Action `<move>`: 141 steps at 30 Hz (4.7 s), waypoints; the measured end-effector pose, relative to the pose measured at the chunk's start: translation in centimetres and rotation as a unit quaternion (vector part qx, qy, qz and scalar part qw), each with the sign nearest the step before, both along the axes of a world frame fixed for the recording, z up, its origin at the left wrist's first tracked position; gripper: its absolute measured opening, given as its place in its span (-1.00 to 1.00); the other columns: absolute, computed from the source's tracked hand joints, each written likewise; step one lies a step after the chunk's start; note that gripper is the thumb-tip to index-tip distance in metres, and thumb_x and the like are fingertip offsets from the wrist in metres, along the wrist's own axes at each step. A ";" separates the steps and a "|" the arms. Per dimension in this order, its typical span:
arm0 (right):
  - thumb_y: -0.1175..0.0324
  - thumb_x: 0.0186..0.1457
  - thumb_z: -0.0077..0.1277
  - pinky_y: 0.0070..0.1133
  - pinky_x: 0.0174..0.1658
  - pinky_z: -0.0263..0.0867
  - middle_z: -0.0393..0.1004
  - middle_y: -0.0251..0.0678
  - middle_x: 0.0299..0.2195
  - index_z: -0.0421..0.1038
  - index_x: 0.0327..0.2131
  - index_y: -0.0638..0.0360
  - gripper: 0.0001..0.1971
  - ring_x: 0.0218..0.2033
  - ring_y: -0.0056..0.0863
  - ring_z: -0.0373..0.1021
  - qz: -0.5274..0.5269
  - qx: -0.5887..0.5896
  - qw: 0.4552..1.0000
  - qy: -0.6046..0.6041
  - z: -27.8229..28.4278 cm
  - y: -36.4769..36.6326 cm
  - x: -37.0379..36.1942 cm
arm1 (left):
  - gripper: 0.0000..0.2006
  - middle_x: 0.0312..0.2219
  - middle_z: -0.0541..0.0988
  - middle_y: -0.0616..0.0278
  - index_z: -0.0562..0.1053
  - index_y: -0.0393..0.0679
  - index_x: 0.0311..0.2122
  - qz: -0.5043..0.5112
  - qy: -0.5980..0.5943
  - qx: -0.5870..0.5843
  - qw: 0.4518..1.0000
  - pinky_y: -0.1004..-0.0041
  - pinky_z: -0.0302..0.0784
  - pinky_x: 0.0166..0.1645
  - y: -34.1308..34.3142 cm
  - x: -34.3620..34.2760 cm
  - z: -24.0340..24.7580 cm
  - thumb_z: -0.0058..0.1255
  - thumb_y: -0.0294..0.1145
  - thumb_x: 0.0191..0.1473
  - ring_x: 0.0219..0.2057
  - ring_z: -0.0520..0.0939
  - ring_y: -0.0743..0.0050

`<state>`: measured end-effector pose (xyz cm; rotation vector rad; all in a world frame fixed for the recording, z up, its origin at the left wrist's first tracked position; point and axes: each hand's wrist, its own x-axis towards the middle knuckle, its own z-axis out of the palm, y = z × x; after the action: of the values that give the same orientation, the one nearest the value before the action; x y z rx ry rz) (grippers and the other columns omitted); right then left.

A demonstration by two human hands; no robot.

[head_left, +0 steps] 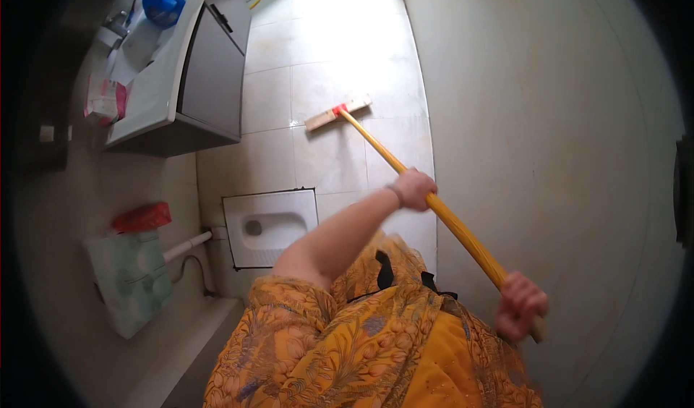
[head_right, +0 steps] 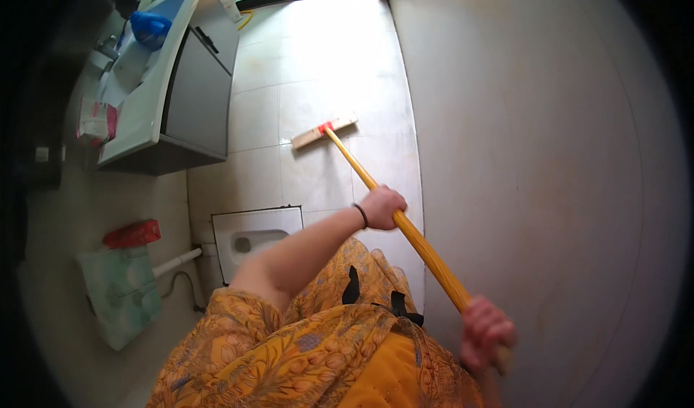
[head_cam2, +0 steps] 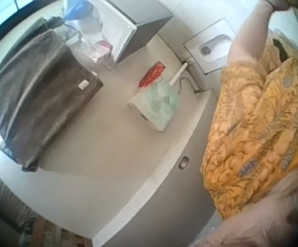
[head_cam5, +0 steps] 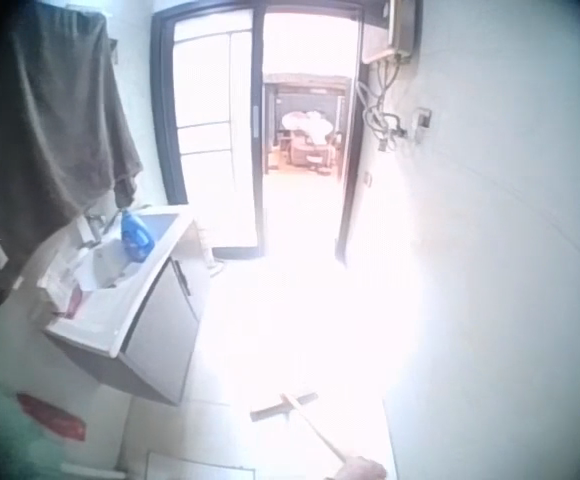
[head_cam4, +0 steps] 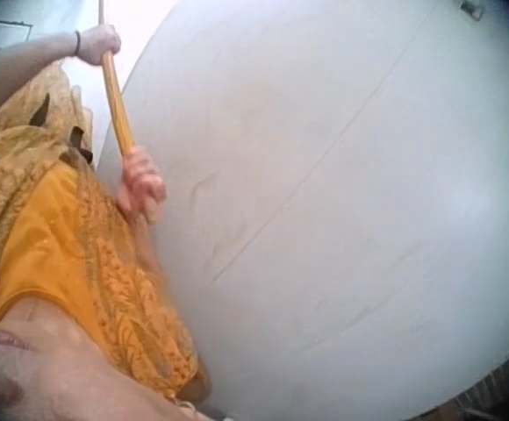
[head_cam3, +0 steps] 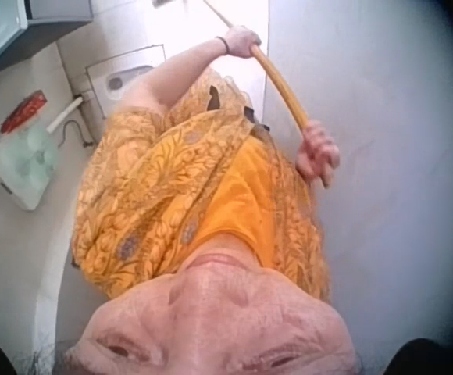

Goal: The person scrubs the tiled floor in a bathroom using a long-handled brush, then picks up a blue bottle and sets it back down before continuing to scrub toward the doorway.

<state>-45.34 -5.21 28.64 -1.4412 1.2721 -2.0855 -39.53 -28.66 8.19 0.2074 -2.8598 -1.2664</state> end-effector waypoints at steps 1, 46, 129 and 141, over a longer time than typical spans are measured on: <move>0.13 0.05 0.08 -0.68 -0.54 0.05 0.20 -0.55 -0.69 0.09 -0.62 -0.05 -0.62 -0.65 -0.65 0.14 -0.002 0.038 0.999 -0.013 1.9 2.1 0.1 | -0.89 -0.61 0.52 0.29 0.48 -0.01 -0.60 -0.024 -0.012 0.000 1.000 0.29 0.41 -0.19 2.6 -0.4 0.5 0.06 -0.25 -0.23 -0.47 0.55 0.25; 0.29 0.15 -0.03 -0.62 -0.57 0.28 0.28 -0.44 -0.72 0.26 -0.65 0.08 -0.69 -0.72 -0.61 0.26 0.322 -0.062 0.943 0.052 15.2 6.8 -0.7 | -0.93 -0.51 0.51 0.28 0.46 -0.07 -0.54 -0.031 -0.105 0.044 0.993 0.32 0.49 -0.15 13.2 2.6 7.9 0.11 -0.38 -0.18 -0.29 0.51 0.31; 0.40 0.11 -0.14 -0.60 -0.63 0.25 0.19 -0.50 -0.86 0.13 -0.79 0.04 -0.60 -0.85 -0.60 0.16 0.350 0.094 0.930 -0.060 6.5 -12.8 3.7 | -0.86 -0.58 0.49 0.37 0.45 0.03 -0.57 0.292 -0.047 -0.059 0.953 0.08 0.30 -0.09 -3.6 18.9 -1.7 0.06 -0.22 -0.08 -0.43 0.51 0.32; 0.28 0.08 -0.06 -0.70 -0.65 0.17 0.19 -0.54 -0.82 0.11 -0.74 -0.03 -0.64 -0.81 -0.68 0.17 0.142 0.047 0.988 0.038 13.9 -6.3 2.4 | -0.97 -0.61 0.50 0.29 0.49 0.01 -0.59 0.059 0.006 0.037 0.998 0.30 0.50 -0.25 1.9 3.0 5.4 0.10 -0.39 -0.26 -0.41 0.55 0.25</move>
<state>-42.93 -11.46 42.54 -1.5687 1.1019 -1.7787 -36.54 -26.79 13.57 0.3634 -2.7479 -1.3466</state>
